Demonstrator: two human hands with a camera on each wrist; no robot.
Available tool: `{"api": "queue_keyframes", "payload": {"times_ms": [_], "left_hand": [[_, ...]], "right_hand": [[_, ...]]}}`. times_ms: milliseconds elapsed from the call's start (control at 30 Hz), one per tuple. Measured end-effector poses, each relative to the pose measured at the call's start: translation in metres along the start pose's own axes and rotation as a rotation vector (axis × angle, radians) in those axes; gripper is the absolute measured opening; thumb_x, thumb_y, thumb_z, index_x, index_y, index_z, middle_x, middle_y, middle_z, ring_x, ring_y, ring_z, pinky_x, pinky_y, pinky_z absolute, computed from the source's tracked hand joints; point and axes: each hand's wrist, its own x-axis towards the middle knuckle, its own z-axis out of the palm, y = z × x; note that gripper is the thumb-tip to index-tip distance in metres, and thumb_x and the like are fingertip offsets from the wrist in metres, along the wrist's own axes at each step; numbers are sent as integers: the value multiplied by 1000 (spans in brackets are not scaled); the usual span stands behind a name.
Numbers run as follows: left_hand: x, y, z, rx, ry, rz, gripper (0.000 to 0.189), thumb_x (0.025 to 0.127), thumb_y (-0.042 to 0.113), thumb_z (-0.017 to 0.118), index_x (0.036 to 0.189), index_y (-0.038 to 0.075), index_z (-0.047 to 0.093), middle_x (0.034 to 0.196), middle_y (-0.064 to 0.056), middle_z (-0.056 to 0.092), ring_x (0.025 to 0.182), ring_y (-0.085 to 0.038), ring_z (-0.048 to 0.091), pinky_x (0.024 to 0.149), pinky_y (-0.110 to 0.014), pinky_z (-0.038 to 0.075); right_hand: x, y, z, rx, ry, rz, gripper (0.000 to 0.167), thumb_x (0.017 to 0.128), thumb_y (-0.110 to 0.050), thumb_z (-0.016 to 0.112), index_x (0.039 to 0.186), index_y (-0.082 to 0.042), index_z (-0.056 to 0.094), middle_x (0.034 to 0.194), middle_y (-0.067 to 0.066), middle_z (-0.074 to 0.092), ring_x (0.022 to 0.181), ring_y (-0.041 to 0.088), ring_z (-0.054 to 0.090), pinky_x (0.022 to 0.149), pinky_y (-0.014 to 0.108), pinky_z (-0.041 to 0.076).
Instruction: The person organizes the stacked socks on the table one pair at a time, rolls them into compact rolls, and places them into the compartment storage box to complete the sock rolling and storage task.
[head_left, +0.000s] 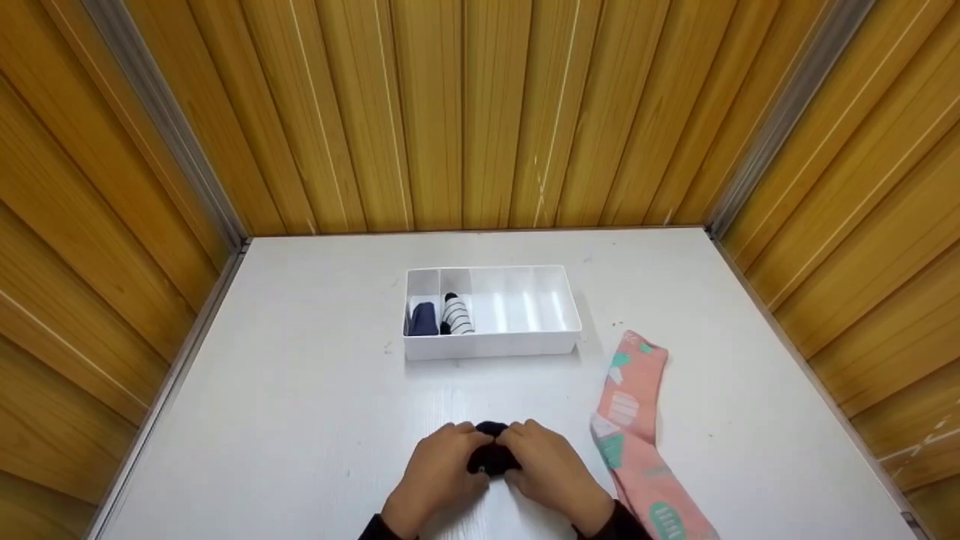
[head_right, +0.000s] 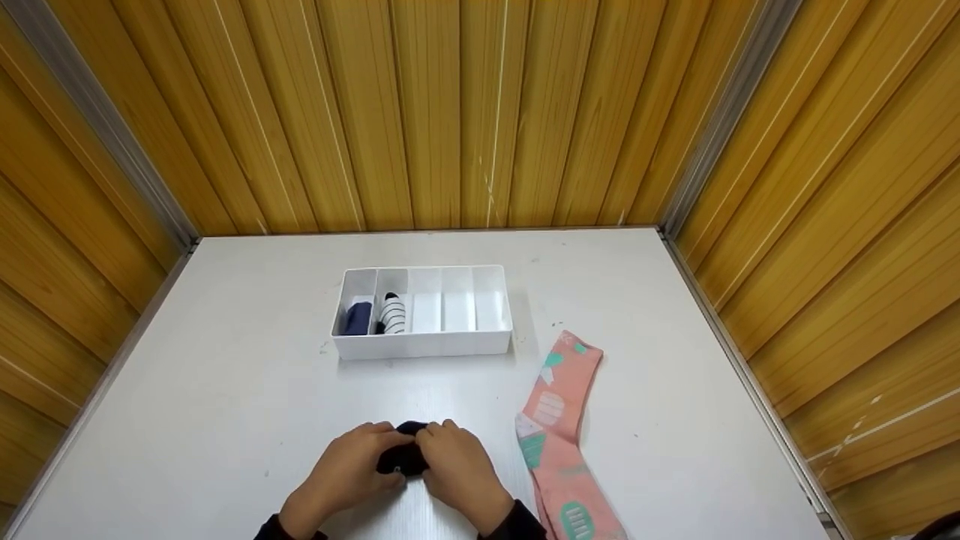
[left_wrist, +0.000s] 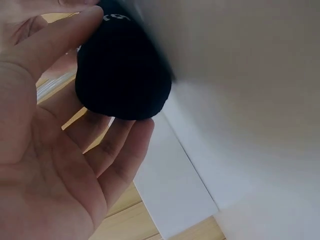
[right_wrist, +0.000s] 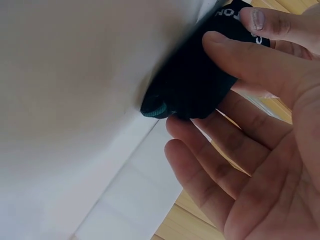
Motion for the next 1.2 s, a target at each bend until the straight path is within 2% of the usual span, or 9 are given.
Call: {"api": "queue_keyframes", "payload": {"times_ms": [300,667,967,1200], "left_hand": [[0,0,1,-6,-8,-21,43,73,22,88,115,21,76,103,5,72,99,-17,67,85,-39,57],[1,-2,7,120,58,46,42,71,19,88,112,18,76,102,3,63,93,-16,61,79,-33,55],[-1,2,3,127,29,35,42,71,17,87,112,19,77,101,2,67,91,-17,63,79,-34,57],[-1,1,2,109,18,31,44,70,18,86,113,21,77,100,4,67,89,-15,64,76,-33,57]], "right_hand": [[3,-1,0,-4,-41,18,29,76,-13,86,100,-13,71,96,-2,71,88,15,63,77,33,55],[3,-1,2,-12,-51,12,30,76,-14,83,103,-12,72,97,-1,70,87,16,63,76,34,54],[-2,0,5,-13,-49,-9,36,77,-16,84,109,-12,68,105,-4,55,86,12,56,75,31,54],[-3,0,3,-20,-41,-20,35,77,-18,86,107,-13,69,101,-4,60,86,12,59,75,32,55]]}}
